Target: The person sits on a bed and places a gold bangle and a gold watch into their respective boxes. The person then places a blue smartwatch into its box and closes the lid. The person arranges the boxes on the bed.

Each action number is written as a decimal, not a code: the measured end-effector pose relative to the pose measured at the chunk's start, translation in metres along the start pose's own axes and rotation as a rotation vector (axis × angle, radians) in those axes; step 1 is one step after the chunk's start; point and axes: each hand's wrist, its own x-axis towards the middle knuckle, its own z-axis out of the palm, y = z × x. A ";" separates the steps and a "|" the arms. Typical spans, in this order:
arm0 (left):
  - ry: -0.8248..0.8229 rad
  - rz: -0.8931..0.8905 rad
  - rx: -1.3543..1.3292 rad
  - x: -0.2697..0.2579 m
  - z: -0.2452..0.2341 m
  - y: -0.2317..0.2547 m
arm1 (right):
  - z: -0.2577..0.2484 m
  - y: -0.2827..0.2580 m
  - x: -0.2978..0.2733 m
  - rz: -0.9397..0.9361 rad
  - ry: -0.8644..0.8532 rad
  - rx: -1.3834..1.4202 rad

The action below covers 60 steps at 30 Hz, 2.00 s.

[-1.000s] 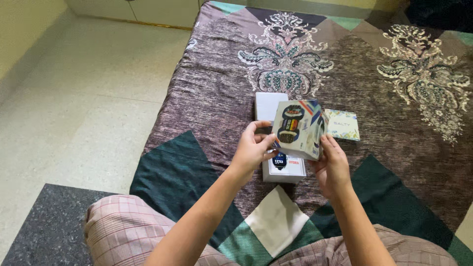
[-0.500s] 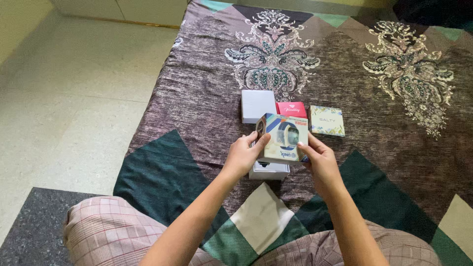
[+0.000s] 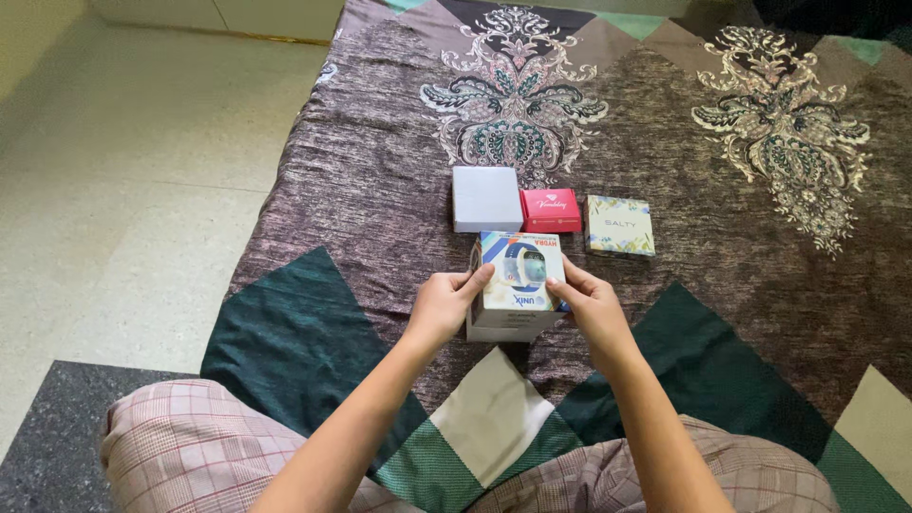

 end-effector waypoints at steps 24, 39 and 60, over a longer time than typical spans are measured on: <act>-0.063 -0.082 -0.178 -0.005 0.002 -0.007 | 0.004 -0.001 -0.004 0.085 0.013 -0.020; -0.067 -0.070 -0.231 0.000 0.007 -0.022 | 0.002 0.017 0.003 0.080 -0.022 0.112; -0.113 -0.111 -0.249 0.011 0.011 -0.046 | 0.004 0.039 0.010 0.133 -0.016 0.135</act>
